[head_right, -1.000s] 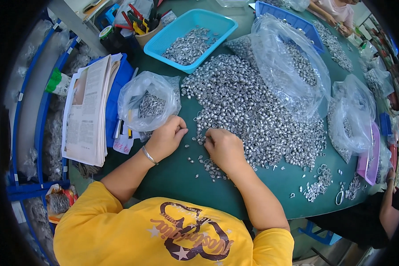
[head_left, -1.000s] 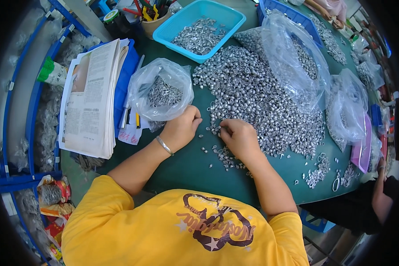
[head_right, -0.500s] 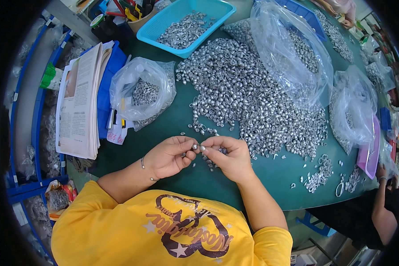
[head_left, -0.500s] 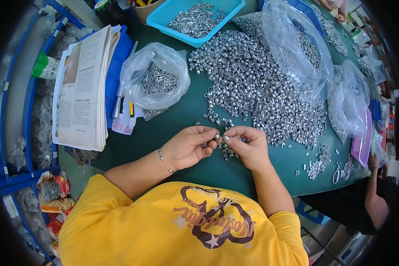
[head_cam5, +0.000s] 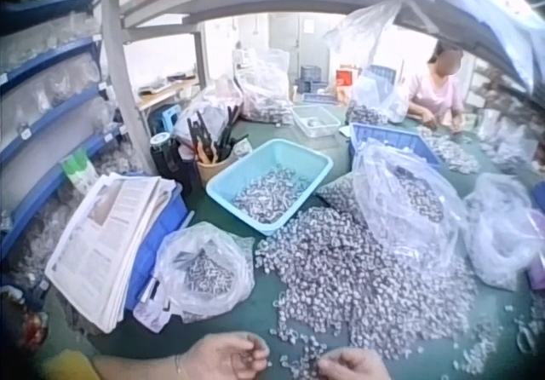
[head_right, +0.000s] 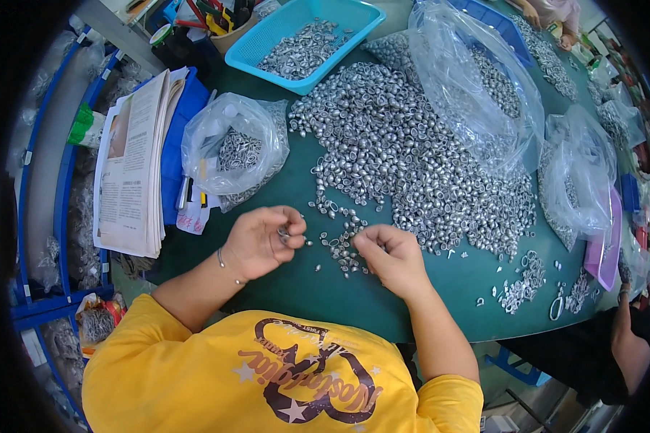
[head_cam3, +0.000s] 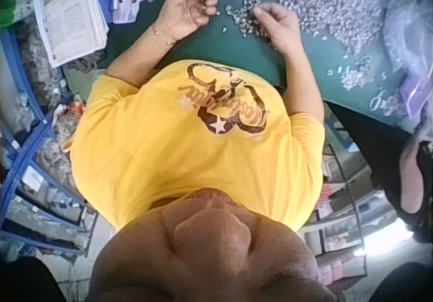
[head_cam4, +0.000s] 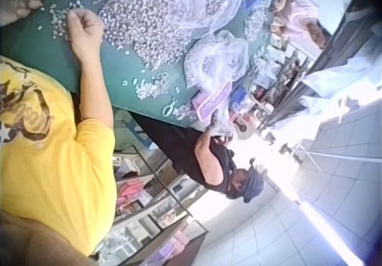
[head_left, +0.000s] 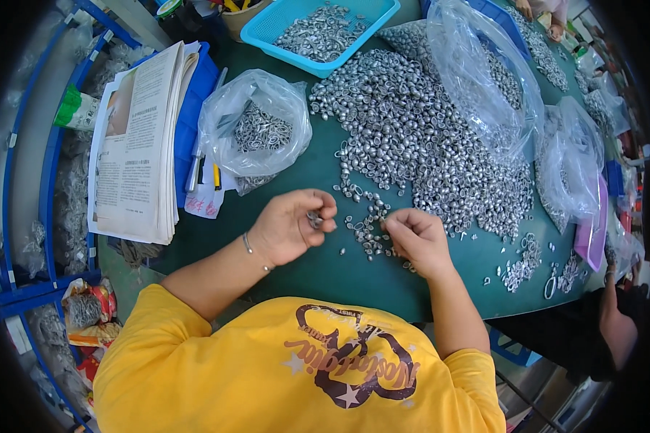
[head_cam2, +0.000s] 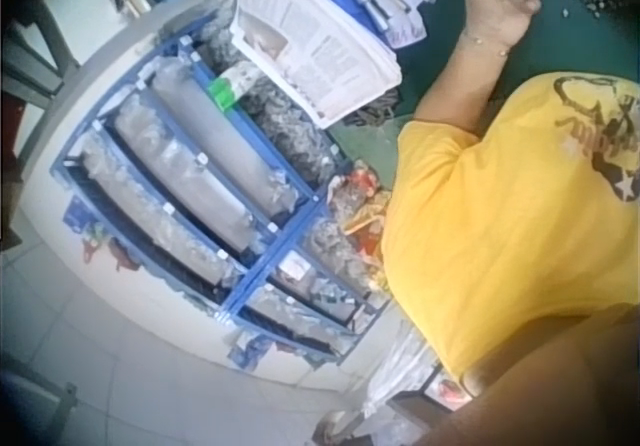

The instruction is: The person picks up metal links from a pile on the table and places them into smaller groups and plastic bags by hand.

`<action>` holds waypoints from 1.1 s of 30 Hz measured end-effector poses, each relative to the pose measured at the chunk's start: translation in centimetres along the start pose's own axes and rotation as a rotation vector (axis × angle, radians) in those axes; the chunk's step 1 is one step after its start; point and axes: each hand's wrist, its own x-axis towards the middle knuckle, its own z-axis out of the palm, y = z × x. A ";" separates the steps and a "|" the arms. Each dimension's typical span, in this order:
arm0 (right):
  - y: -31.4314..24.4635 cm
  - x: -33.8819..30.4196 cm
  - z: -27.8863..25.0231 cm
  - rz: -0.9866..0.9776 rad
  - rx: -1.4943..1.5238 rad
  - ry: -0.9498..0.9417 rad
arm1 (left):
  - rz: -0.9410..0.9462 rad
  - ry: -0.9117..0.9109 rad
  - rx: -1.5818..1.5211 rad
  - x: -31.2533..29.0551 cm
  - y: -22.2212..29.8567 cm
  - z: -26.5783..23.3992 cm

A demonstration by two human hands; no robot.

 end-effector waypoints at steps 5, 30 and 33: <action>-0.7 2.4 1.6 -0.503 -0.992 0.238 | 0.598 0.242 1.140 2.8 1.2 1.7; -2.2 2.3 0.2 0.331 0.555 -0.054 | 0.741 0.175 1.777 2.3 1.0 0.8; -1.4 2.4 0.1 0.278 0.633 -0.085 | 0.765 0.156 1.784 2.4 1.2 0.6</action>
